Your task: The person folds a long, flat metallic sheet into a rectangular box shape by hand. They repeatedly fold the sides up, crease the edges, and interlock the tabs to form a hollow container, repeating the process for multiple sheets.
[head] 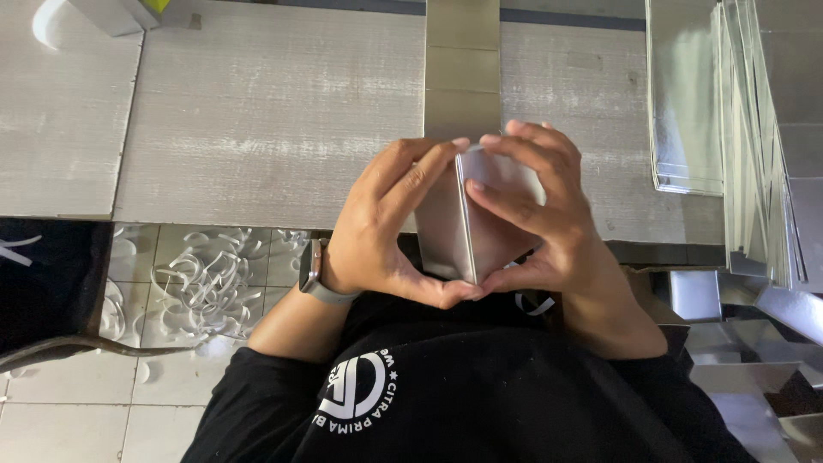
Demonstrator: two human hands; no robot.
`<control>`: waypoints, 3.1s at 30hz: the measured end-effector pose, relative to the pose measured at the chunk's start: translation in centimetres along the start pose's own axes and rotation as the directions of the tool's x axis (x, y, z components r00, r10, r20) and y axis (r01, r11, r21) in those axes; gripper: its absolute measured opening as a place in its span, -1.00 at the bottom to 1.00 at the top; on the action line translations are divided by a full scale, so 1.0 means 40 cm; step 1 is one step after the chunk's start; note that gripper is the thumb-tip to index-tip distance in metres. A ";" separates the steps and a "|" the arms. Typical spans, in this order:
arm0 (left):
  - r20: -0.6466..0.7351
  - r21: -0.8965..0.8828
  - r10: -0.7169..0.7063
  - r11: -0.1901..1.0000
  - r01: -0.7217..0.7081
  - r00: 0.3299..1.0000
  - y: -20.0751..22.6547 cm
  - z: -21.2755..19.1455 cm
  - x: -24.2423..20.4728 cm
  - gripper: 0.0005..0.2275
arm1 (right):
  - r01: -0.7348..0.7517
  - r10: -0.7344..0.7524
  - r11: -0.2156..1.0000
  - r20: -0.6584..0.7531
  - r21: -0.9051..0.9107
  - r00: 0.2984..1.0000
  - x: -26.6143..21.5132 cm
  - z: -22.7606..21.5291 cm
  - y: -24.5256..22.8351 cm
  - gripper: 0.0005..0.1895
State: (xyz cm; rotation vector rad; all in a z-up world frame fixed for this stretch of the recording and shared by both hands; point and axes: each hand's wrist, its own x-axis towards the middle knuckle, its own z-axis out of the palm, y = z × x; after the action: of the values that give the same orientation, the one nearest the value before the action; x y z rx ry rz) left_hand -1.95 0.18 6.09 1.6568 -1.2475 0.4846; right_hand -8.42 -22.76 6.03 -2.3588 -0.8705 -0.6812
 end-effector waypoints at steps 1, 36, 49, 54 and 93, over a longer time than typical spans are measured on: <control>0.000 0.003 0.005 1.000 -0.005 1.000 0.004 -0.002 0.000 -0.09 | 0.004 -0.004 1.000 -0.003 -0.003 1.000 0.000 0.003 -0.005 -0.12; -0.009 -0.424 -0.466 0.803 0.419 0.885 -0.134 0.106 -0.102 -0.92 | -0.236 0.448 0.732 -0.190 0.639 0.874 -0.125 0.116 0.108 -0.87; 0.078 -0.360 -0.654 0.685 0.633 0.753 -0.163 0.111 -0.132 -0.89 | -0.452 0.237 0.615 0.395 0.647 0.888 -0.062 0.026 0.066 -0.10; 0.148 -0.714 -0.657 0.446 0.539 0.739 -0.151 0.062 -0.098 -0.68 | -0.482 0.581 0.447 0.164 0.754 0.797 -0.141 0.059 0.149 -0.25; 0.176 0.007 -0.429 0.901 0.435 0.886 -0.156 0.125 -0.086 -0.66 | -0.310 0.743 0.266 0.011 0.913 0.669 -0.162 0.082 0.337 -0.85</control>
State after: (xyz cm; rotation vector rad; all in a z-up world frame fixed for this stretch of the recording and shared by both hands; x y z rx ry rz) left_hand 1.10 -2.37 -1.64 1.9122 -0.9547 0.0440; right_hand -2.45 -32.28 -4.40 -1.2726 -0.0310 -0.2801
